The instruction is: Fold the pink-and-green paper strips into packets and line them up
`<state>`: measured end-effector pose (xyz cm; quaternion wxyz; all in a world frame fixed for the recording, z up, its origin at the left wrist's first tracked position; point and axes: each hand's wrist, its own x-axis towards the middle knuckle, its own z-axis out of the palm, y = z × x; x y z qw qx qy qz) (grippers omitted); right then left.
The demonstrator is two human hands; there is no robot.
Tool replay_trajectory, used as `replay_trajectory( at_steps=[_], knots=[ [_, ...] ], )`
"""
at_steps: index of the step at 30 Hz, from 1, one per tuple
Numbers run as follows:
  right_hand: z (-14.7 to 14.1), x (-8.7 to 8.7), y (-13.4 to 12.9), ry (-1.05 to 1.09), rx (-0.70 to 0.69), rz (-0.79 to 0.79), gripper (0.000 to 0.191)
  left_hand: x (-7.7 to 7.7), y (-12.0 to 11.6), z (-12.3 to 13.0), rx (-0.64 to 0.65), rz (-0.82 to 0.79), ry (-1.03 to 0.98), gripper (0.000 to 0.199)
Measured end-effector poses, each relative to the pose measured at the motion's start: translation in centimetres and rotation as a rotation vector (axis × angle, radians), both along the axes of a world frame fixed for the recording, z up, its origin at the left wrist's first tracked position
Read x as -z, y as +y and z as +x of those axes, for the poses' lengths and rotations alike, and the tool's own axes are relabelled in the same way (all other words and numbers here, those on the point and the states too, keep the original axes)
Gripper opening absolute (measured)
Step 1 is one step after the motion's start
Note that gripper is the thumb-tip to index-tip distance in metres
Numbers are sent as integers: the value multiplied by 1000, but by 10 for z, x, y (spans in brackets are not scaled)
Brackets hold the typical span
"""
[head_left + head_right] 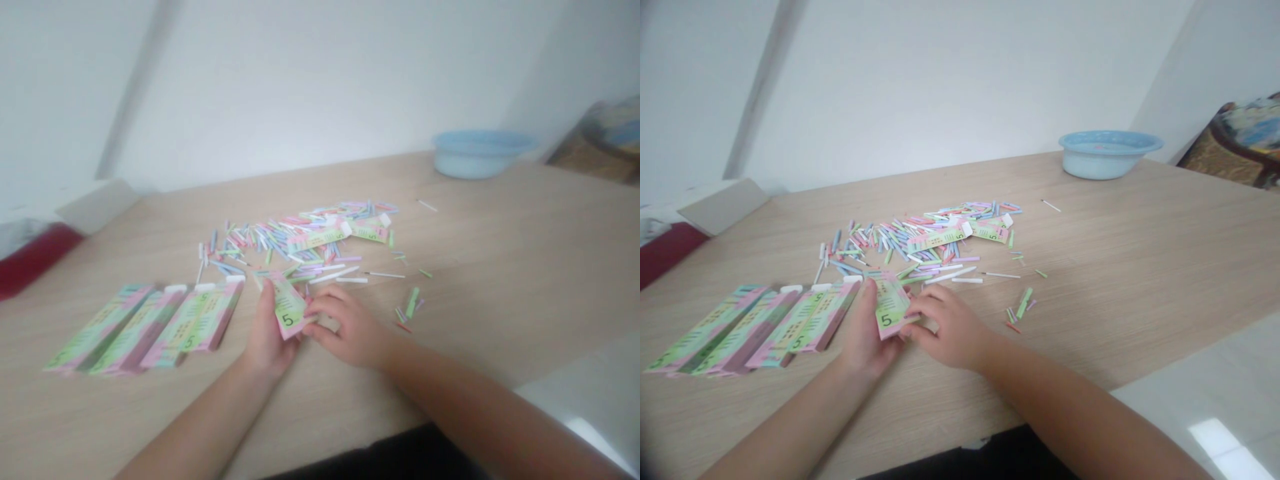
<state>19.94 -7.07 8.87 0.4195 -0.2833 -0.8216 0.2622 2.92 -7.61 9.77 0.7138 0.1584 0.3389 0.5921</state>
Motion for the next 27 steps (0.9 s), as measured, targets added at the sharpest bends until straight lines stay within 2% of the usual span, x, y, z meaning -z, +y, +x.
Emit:
replay_trajectory(
  at_steps=[3, 6, 15, 22, 27],
  knots=[
    [0, -1, -2, -23, 19, 101, 22, 0, -2, 5, -30, 44, 39, 48],
    [-1, -2, -2, -24, 12, 136, 25, 1, -3, 10, -26, 97, 66, 49],
    [-2, 2, 2, -20, 16, 97, 26, 4, -5, 11, -5, 48, 97, 42],
    [7, -3, 11, -97, -164, 88, 22, -3, -1, 4, 48, -62, 16, 47],
    [8, -2, 11, -82, -151, 70, 20, -1, 1, 3, 54, -69, 33, 47]
  ],
)
